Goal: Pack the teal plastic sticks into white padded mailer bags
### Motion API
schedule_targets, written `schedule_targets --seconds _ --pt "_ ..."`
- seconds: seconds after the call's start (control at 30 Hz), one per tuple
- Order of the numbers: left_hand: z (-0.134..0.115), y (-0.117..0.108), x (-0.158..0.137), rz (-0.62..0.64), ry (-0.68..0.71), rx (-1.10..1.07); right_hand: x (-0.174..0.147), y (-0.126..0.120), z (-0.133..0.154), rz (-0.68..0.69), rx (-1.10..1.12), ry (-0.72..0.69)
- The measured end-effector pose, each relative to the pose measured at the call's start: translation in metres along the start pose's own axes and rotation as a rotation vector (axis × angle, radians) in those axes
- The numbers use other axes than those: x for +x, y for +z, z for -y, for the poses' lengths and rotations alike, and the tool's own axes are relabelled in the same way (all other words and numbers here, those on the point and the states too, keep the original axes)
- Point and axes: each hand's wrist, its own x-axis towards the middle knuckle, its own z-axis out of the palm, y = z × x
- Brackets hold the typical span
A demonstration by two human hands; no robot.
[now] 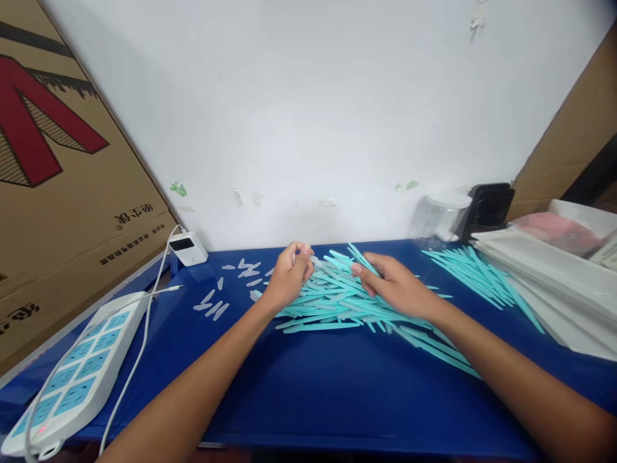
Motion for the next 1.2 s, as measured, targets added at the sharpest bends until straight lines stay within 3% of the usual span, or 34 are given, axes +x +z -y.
schedule_targets --seconds 0.43,0.9,1.2 --pt "0.0 0.009 -0.011 -0.024 0.017 -0.043 0.0 0.0 0.006 0.006 -0.067 -0.014" --pt "-0.006 0.015 -0.017 -0.155 0.077 -0.022 -0.002 -0.004 0.009 0.007 -0.057 -0.01" --pt "-0.006 0.025 -0.027 -0.095 0.071 0.023 -0.003 0.005 0.012 0.032 -0.039 -0.029"
